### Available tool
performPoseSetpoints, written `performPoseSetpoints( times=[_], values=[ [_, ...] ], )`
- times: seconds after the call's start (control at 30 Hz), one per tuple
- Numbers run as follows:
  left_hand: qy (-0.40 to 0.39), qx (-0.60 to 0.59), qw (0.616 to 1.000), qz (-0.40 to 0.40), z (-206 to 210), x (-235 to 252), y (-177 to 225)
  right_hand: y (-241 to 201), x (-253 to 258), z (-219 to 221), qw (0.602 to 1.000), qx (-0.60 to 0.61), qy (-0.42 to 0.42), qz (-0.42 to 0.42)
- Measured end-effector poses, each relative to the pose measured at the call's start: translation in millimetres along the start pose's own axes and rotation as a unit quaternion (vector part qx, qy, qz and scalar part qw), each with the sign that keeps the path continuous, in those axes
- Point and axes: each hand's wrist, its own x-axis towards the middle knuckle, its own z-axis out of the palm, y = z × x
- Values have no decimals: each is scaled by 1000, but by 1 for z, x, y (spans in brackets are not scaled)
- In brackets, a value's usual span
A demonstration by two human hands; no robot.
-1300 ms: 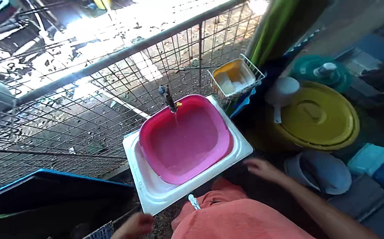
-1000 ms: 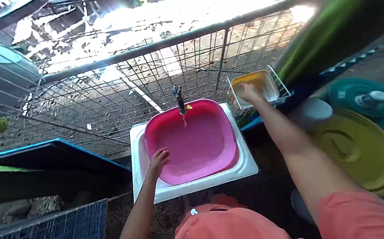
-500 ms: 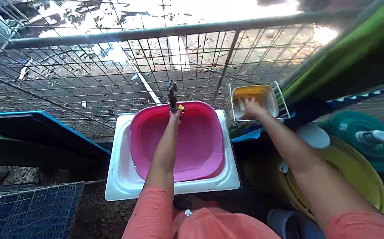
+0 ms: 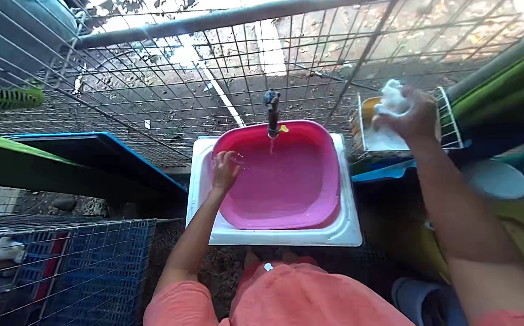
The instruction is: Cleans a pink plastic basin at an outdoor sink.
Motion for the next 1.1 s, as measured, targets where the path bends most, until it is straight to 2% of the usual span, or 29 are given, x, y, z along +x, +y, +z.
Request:
performPoseSetpoints(
  times=[0.07,0.13,0.2,0.27,0.33,0.4,0.47,0.57,0.63,0.7,0.77,0.83,0.87,0.9,0.97,1.03,1.07,1.1],
  values=[
    [10,3,997,-74,-5,-33,-51,-32,-51,31,995,72,-5,-68],
    [-53,-29,989,-133,-10,-56,-81,-42,-103,103,988,110,-64,-83],
    [-112,-93,980,-135,-7,-66,-99,-25,-139,185,985,69,-150,-47],
    [-127,-148,974,-118,2,-72,-106,3,-152,245,988,-1,-157,-8],
    [-99,-194,970,-110,16,-73,-101,1,-143,280,989,-61,-126,37],
    [-35,-218,967,-124,33,-69,-93,-36,-120,314,989,-90,-88,75],
    [39,-246,962,-114,50,-69,-95,-92,-103,355,990,-96,-71,80],
    [108,-286,948,-87,66,-68,-101,-172,-98,416,993,-79,-85,21],
    [127,-308,940,-77,68,-70,-104,-197,-125,447,993,-40,-101,-56],
    [142,-319,934,-81,68,-72,-107,-187,-179,462,984,3,-82,-161],
    [144,-344,923,-92,68,-74,-106,-151,-231,442,947,50,-159,-273],
    [143,-375,910,-104,67,-75,-104,-115,-242,412,905,81,-206,-364],
    [145,-388,904,-108,67,-72,-101,-106,-225,399,910,74,-180,-365],
    [145,-396,900,-115,66,-71,-99,-105,-200,388,936,49,-124,-325],
    [136,-411,892,-131,67,-72,-95,-113,-140,380,984,-14,-10,-175],
    [139,-416,889,-129,69,-70,-94,-118,-96,395,990,-61,76,-104],
    [141,-414,891,-123,69,-68,-95,-124,-94,406,989,-58,86,-103],
    [142,-409,893,-118,68,-69,-95,-133,-110,416,990,-30,55,-124]
  ],
)
